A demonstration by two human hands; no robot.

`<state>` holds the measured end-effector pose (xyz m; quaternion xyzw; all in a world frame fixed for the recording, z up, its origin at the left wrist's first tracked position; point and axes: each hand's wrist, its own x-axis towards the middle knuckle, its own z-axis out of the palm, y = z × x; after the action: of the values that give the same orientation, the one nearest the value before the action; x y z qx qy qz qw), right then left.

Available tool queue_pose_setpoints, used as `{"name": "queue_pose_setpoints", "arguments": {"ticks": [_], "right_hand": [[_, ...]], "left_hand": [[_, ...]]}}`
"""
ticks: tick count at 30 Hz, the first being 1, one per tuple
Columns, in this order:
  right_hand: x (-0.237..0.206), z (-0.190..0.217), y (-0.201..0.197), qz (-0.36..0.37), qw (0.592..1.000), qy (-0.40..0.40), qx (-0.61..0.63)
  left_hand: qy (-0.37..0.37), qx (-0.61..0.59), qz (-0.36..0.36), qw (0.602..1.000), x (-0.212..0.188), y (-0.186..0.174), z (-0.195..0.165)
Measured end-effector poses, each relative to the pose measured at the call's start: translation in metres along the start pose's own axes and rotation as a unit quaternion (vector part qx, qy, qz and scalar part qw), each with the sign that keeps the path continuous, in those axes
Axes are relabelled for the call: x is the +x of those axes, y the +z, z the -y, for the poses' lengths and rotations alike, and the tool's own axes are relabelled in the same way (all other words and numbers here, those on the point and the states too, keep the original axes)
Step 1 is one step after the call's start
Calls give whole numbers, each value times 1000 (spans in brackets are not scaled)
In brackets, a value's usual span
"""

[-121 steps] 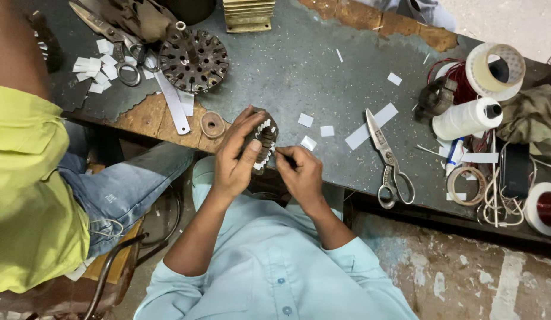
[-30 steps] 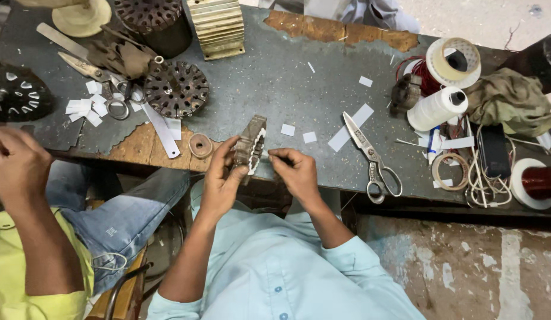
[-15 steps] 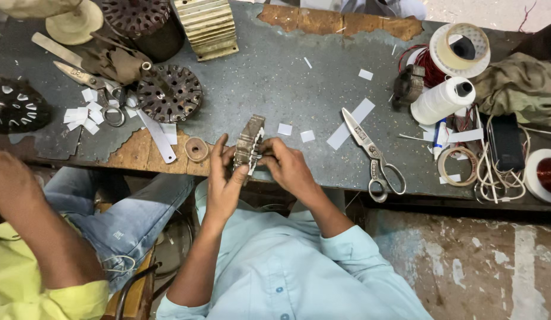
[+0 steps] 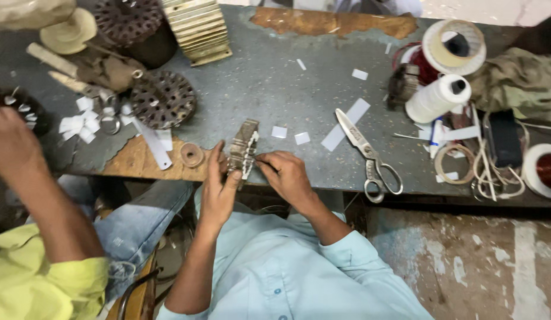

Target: The person cuts small white rectangular pieces from a strip using scissors and inserts them into slots on a motor stator component. The person repeats this process multiple times, handling the stator and cutting pieces one at a time.

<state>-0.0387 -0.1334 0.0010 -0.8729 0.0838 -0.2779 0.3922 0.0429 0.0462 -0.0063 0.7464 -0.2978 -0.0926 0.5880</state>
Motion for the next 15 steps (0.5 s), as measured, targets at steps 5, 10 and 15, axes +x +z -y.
{"name": "queue_pose_setpoints", "arguments": {"ticks": [5, 10, 15], "right_hand": [[17, -36, -56, -32, 980, 54, -190], [30, -47, -75, 10, 971, 55, -232], [25, -34, -76, 3, 987, 93, -134]], "left_hand": [[22, -150, -18, 988, 13, 8, 0], [-23, -228, -11, 973, 43, 16, -16], [-110, -200, 3, 974, 62, 10, -49]]}}
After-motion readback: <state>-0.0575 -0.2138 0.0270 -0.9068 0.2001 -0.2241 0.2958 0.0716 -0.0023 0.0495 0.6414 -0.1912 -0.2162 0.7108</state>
